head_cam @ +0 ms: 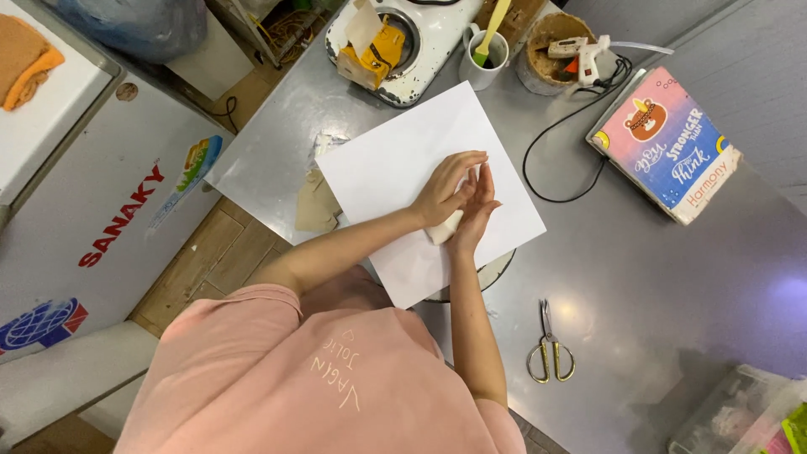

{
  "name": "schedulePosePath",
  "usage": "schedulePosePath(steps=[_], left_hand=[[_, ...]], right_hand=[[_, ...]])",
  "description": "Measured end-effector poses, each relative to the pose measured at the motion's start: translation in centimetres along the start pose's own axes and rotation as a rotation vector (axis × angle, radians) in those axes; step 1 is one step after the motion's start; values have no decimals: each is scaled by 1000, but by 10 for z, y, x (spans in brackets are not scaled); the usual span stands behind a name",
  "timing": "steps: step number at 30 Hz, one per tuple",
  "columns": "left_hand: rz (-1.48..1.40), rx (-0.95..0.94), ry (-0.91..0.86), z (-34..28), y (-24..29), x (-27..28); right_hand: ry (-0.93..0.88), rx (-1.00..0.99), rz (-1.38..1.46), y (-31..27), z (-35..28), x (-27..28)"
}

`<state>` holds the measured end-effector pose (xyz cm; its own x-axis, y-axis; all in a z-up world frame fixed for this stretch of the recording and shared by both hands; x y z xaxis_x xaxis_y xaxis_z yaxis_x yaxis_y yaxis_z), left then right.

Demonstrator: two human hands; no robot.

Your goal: Kneading a piece of white fondant on a workbench.

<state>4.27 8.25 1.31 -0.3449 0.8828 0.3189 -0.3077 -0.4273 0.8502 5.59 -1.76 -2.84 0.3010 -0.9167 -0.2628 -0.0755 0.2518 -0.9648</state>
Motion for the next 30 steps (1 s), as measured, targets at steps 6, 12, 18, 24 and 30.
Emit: schedulePosePath(steps=[6,12,18,24,30], left_hand=[[-241,98,181,-12,-23,10],[-1192,558,567,-35,-75,46],[-717,396,703,-83,-64,181],[-574,313,791,-102,-81,274],[-725,403,772,-156,-141,376]], right_hand=[[-163,166,-697,-22,3,-39],[-487,445,-1534,-18,1,-87],[-655,518,-1816,-11,-5,-131],[-569,443,-1617,-1,20,-117],[-110,101,-1526,-18,40,-74]])
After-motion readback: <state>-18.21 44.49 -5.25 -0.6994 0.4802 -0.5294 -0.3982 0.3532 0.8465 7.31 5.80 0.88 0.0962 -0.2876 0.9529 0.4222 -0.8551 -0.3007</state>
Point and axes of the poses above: each hand's wrist, its own z-axis towards the middle knuckle, its own x-axis out of the back of the hand, y = z × x, the point moved 7 cm from there along z, towards the middle knuckle, and after that the axes turned 1 degree about y, right-handed, at the moved point
